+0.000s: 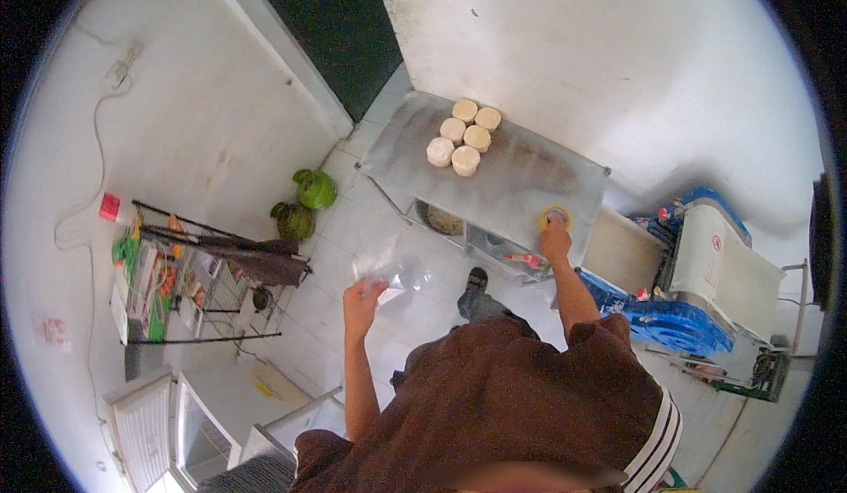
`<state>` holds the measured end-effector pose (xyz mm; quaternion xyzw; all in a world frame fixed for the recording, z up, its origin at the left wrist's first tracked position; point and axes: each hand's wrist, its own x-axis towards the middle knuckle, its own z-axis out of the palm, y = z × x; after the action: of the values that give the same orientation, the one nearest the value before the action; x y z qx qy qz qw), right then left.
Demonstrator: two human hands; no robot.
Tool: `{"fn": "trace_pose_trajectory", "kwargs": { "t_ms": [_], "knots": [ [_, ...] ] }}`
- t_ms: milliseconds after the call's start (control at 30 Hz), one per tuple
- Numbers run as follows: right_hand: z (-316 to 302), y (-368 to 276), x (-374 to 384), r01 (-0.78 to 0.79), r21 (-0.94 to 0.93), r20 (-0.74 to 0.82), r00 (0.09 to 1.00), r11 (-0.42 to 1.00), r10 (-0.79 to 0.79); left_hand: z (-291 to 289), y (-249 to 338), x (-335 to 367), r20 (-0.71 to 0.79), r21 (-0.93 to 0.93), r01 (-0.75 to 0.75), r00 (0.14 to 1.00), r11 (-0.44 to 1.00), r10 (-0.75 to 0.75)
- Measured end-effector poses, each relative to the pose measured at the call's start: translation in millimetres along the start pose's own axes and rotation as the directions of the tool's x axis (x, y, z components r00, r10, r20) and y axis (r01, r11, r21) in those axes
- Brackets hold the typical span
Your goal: The person prepares small plastic bags by taping them to a yellow table, then moves to a metal table to place round dough pieces into the bags. The person handles each dough piece individually, placing it into a bag and setting the filled bag aside.
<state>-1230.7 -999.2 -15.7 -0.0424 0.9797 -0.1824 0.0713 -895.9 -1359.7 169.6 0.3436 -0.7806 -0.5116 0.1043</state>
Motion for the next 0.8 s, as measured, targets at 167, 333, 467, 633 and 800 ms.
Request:
{"fn": "trace_pose_trajectory", "kwargs": {
  "t_ms": [167,333,467,633,800],
  "knots": [
    [-2.4,-10.3,38.4,-0.063,0.131,0.009,0.998,0.989,0.063,18.0,27.5,78.6,0.042,-0.116,0.068,0.997,0.991,-0.064],
    [3.3,-16.2,48.2,0.056,0.135,-0.209,0.977,0.989,-0.027,41.8,46.8,163.1,0.208,-0.033,0.093,0.975,0.995,-0.084],
    [5.7,-16.7,56.7,-0.155,0.225,-0.192,0.961,0.962,0.200,60.1,56.7,232.2,0.310,-0.060,0.125,0.945,0.990,-0.101],
    [6.8,-22.8,48.2,-0.207,0.371,-0.318,0.887,0.905,0.333,75.0,51.1,337.1,0.445,-0.040,0.104,0.892,0.994,-0.075],
    [15.3,-36.2,29.0,-0.258,0.382,-0.391,0.825,0.887,0.409,110.0,12.3,463.1,0.612,-0.246,0.286,0.787,0.926,-0.080]
  ]
}}
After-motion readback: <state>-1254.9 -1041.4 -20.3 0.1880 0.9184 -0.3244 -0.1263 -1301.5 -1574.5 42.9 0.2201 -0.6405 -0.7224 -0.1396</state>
